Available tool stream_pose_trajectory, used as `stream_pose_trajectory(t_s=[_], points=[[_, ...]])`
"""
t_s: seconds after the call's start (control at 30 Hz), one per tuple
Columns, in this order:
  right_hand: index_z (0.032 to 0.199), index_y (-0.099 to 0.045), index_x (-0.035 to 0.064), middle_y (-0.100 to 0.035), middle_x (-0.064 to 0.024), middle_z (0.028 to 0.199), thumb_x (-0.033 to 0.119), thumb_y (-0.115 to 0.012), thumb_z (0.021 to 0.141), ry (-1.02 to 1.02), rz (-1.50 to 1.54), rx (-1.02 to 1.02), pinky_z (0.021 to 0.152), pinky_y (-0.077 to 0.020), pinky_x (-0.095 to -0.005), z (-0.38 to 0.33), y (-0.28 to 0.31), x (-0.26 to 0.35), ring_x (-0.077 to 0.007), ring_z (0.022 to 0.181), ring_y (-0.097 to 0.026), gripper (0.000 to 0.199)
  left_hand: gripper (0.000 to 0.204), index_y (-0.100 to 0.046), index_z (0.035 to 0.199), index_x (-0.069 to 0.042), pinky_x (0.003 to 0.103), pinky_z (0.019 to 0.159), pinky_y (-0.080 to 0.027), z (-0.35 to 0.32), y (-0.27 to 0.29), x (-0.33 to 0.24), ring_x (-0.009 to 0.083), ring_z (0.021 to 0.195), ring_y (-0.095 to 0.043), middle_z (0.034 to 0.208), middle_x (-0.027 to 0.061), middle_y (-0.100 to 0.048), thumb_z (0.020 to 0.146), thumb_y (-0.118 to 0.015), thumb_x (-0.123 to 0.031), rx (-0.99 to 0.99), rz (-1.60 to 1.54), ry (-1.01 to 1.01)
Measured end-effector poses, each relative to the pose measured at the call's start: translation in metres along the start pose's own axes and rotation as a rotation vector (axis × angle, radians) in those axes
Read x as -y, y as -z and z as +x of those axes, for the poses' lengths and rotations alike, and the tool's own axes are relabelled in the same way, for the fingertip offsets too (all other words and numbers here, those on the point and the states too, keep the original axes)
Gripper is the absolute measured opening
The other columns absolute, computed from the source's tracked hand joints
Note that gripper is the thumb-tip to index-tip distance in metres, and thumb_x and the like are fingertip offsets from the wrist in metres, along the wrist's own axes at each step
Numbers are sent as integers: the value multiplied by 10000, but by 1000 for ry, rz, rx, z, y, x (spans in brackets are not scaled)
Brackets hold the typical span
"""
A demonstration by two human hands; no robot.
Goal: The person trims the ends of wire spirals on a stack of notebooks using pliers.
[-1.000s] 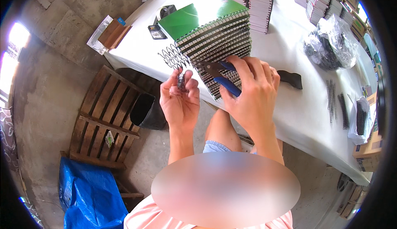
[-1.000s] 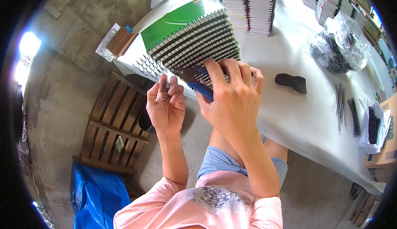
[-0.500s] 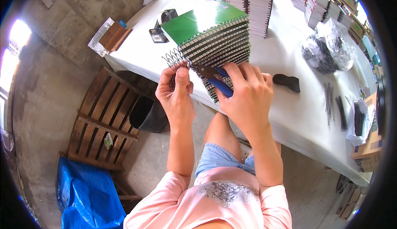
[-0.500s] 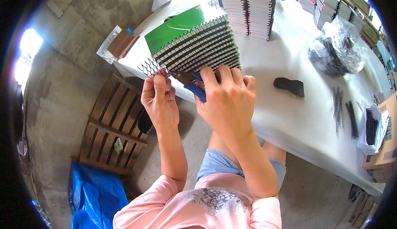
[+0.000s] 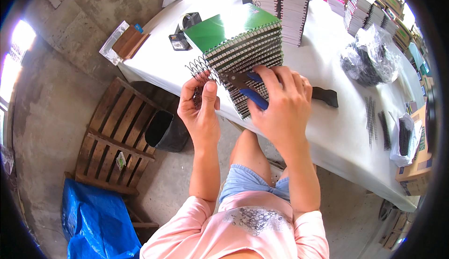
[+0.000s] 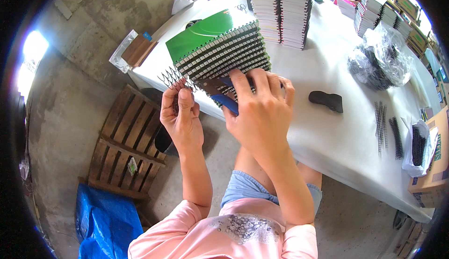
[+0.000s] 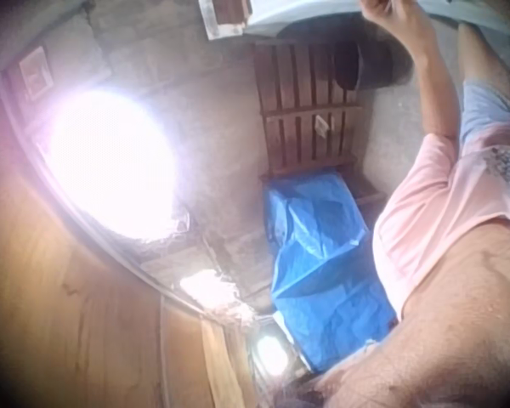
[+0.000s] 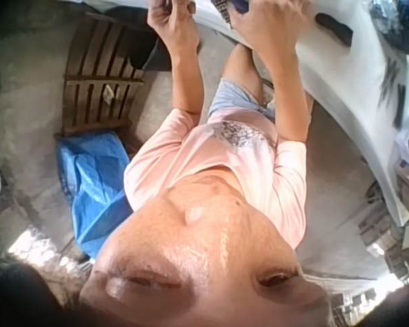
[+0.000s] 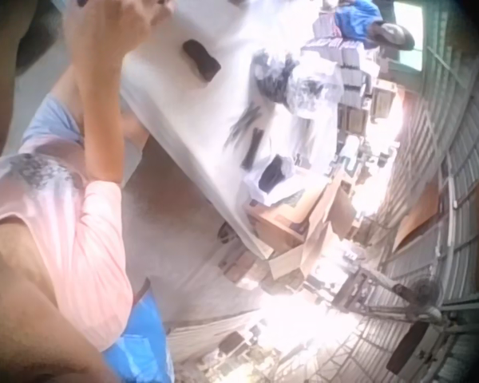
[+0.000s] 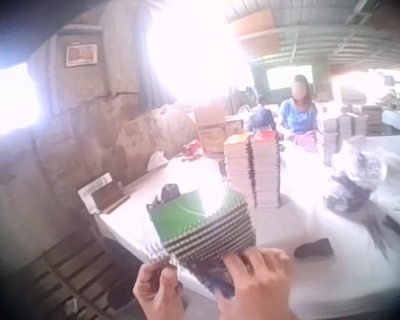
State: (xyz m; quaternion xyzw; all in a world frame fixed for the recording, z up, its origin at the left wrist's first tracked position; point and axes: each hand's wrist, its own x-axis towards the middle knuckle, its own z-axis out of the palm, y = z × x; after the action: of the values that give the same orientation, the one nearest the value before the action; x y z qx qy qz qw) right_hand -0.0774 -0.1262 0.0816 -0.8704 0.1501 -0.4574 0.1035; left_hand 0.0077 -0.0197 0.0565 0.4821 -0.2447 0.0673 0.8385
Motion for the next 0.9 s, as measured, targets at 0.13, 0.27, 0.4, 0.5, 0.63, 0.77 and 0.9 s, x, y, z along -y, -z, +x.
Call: stream_pose_trajectory(t_s=[0.13, 0.27, 0.4, 0.5, 0.63, 0.77, 0.9], points=[[972, -622, 132, -572, -42, 882, 172, -752, 564, -19, -17, 16, 852, -383, -408, 1, -1, 8, -233, 874, -574, 430, 243, -602, 1013, 2, 148, 479, -298, 0, 1, -1, 8, 640, -447, 851, 7, -591, 859, -664, -176, 18, -7, -5], [934, -625, 134, -575, -34, 827, 167, -747, 574, -17, -15, 75, 789, -407, -394, -1, -2, 4, -227, 823, -584, 382, 241, -594, 1008, 5, 154, 482, -309, -1, 2, 2, 15, 635, -442, 835, 4, -576, 862, -660, -176, 23, 4, -21], [926, -627, 139, -583, -38, 803, 163, -752, 571, -70, 69, 152, 763, -415, -375, -5, -8, -4, -235, 804, -590, 377, 217, -571, 1021, -6, 149, 523, -331, -5, 0, 2, 22, 668, -448, 871, 4, -572, 875, -639, -153, 19, -156, 20], [950, -632, 137, -591, -40, 839, 162, -749, 578, -60, 87, 115, 800, -408, -376, -2, 1, -3, -239, 830, -585, 391, 194, -553, 1032, 2, 155, 552, -362, -1, 11, -1, 61, 759, -468, 942, 49, -561, 919, -562, -155, 34, -422, 202], [1001, -638, 128, -586, -40, 930, 195, -755, 590, 2, 2, 21, 848, -380, -392, 6, 11, 5, -239, 904, -560, 432, 270, -515, 1091, 36, 179, 619, -467, 6, 20, -5, 129, 845, -492, 1023, 131, -535, 923, -510, -175, 66, -850, 491], [1009, -640, 122, -571, -41, 955, 233, -760, 595, 9, -13, 25, 847, -366, -399, 9, 8, 8, -237, 928, -544, 445, 361, -488, 1156, 14, 217, 679, -547, 9, 14, -13, 158, 871, -556, 1050, 131, -552, 908, -546, -242, 24, -804, 504], [1012, -641, 126, -575, -34, 943, 259, -757, 607, 39, -74, -5, 829, -369, -393, 11, 7, 14, -225, 915, -550, 442, 296, -547, 1093, -5, 238, 594, -524, 11, 8, -12, 134, 803, -592, 1000, 94, -604, 866, -638, -172, -7, -441, 243]])
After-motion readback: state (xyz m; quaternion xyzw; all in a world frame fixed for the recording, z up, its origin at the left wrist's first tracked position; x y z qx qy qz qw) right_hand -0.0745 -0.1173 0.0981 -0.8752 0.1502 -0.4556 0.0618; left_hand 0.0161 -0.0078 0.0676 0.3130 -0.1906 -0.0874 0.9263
